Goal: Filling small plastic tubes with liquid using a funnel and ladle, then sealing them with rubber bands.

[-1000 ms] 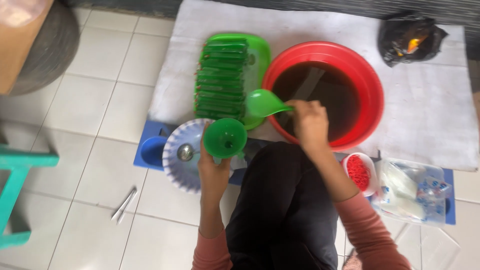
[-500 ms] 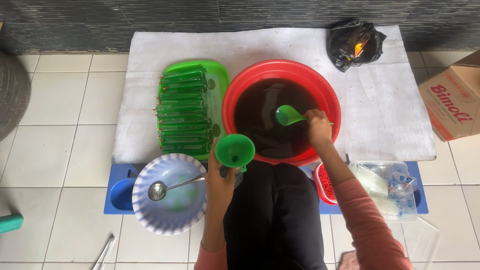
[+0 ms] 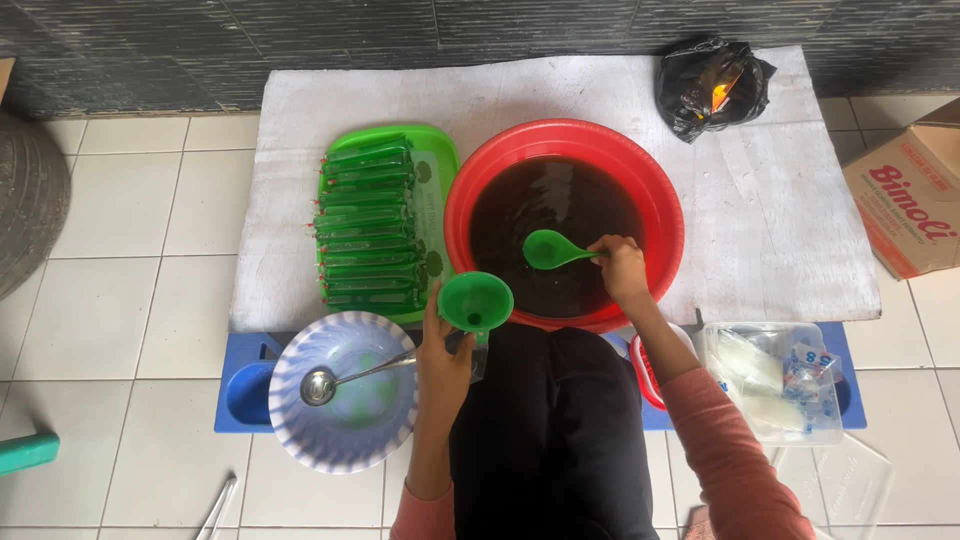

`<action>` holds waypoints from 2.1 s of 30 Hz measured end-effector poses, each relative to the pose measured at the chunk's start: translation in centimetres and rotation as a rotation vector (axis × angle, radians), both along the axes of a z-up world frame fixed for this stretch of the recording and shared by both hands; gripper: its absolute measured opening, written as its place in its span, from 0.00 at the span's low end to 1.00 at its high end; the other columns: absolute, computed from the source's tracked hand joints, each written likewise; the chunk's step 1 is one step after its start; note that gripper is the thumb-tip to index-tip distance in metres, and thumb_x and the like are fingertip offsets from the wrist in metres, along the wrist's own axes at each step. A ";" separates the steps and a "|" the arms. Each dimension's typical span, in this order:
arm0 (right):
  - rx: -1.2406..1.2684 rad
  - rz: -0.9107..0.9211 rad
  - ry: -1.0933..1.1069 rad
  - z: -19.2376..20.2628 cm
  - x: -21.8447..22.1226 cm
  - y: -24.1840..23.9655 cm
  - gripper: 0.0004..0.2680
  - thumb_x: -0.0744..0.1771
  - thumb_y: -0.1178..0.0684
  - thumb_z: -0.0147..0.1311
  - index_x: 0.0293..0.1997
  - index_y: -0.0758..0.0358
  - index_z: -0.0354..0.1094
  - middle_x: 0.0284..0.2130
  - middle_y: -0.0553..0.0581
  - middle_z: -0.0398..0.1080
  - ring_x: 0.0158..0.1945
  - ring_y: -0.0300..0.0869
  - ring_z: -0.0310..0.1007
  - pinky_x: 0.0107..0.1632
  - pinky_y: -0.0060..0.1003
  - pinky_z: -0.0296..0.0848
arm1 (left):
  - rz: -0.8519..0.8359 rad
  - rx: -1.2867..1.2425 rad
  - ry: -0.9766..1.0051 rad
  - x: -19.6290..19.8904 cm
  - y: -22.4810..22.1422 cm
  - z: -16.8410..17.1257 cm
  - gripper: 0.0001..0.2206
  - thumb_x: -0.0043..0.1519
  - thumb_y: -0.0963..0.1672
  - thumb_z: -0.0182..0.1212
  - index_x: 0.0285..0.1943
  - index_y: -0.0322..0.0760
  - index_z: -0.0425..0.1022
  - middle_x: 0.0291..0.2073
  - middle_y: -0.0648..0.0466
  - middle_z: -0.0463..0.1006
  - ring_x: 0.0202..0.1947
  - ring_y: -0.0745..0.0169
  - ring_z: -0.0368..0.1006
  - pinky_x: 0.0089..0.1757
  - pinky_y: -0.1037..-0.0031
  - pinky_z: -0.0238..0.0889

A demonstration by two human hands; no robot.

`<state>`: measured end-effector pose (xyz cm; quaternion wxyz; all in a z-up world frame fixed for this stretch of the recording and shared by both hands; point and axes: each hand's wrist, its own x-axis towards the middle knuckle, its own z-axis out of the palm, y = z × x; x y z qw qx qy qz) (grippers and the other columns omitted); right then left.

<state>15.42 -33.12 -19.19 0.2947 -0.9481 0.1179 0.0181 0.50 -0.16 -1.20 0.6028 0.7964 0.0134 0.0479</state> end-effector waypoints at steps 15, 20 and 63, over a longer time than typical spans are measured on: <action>0.020 0.127 -0.260 11.7 -1.5 0.7 0.05 0.65 0.61 0.64 0.39 0.53 0.78 0.35 0.54 0.73 0.47 0.50 0.78 0.55 0.41 0.76 | -0.100 0.011 0.098 1.2 -1.2 -1.1 0.38 0.64 0.38 0.60 0.81 0.37 0.40 0.50 0.43 0.82 0.55 0.43 0.76 0.58 0.46 0.65; 0.019 0.194 -0.374 16.0 -2.2 0.9 0.05 0.64 0.60 0.65 0.39 0.52 0.79 0.35 0.52 0.77 0.48 0.49 0.76 0.54 0.41 0.77 | -0.136 0.026 0.035 2.4 -2.2 -1.9 0.38 0.65 0.39 0.60 0.81 0.37 0.39 0.49 0.44 0.82 0.53 0.44 0.77 0.55 0.51 0.69; -0.307 0.155 -0.917 17.4 -1.3 -0.8 0.09 0.64 0.72 0.60 0.39 0.62 0.73 0.34 0.56 0.70 0.40 0.52 0.69 0.48 0.40 0.72 | -0.098 -0.073 -0.475 7.0 -4.2 7.5 0.37 0.62 0.38 0.68 0.80 0.43 0.51 0.48 0.42 0.82 0.56 0.42 0.76 0.60 0.47 0.65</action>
